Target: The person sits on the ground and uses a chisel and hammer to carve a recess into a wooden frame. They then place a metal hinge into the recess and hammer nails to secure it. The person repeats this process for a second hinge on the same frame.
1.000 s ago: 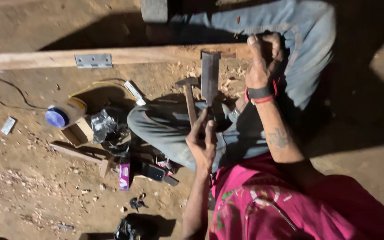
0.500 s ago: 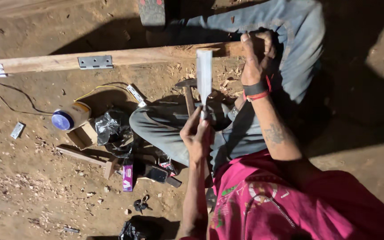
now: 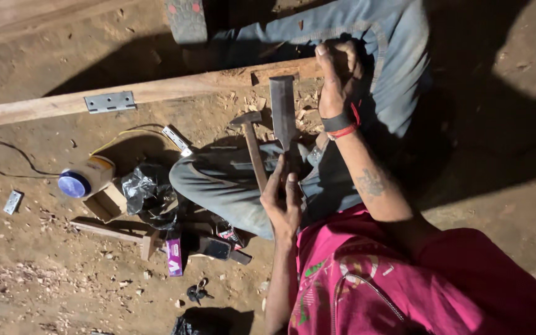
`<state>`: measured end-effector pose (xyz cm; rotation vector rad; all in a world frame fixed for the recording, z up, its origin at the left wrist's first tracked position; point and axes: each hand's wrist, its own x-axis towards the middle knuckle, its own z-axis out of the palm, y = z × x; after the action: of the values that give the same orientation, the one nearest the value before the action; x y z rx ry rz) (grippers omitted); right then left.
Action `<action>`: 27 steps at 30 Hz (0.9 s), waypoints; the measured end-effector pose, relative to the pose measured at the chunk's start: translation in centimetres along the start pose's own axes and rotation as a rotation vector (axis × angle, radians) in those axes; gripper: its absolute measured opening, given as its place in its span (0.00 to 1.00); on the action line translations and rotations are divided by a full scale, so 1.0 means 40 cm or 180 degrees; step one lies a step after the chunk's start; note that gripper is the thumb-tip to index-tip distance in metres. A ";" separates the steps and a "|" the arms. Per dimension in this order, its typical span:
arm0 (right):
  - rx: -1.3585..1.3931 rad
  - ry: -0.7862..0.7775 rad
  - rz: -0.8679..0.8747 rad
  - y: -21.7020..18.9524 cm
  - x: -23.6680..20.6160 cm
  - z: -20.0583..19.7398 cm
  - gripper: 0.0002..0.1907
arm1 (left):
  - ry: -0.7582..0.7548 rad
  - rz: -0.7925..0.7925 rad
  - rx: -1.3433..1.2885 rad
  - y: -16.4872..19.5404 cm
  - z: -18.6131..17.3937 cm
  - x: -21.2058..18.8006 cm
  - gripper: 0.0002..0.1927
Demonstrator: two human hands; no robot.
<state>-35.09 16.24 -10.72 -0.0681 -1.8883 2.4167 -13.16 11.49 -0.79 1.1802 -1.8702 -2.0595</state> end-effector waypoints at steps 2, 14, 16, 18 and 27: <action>-0.0003 0.0056 -0.0010 0.008 0.005 -0.001 0.08 | -0.0011 -0.0172 0.0172 0.016 0.005 -0.002 0.23; -0.0489 0.0003 -0.0114 0.026 0.010 -0.023 0.11 | 0.0053 -0.0435 0.0165 0.041 0.037 0.005 0.22; -0.0599 -0.0035 -0.0154 0.015 0.022 -0.018 0.11 | 0.0101 -0.0279 -0.0003 0.031 0.044 0.016 0.21; -0.0945 -0.0138 0.0084 0.002 0.021 -0.020 0.11 | 0.0184 -0.0326 -0.0047 0.018 0.052 0.018 0.21; -0.0778 -0.0121 -0.0099 -0.029 0.028 -0.005 0.10 | 0.0179 -0.0297 -0.0322 0.002 0.073 0.048 0.21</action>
<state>-36.17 16.82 -9.61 -0.0061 -2.1748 2.1707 -16.30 12.72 -1.78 1.3088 -1.6957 -2.1171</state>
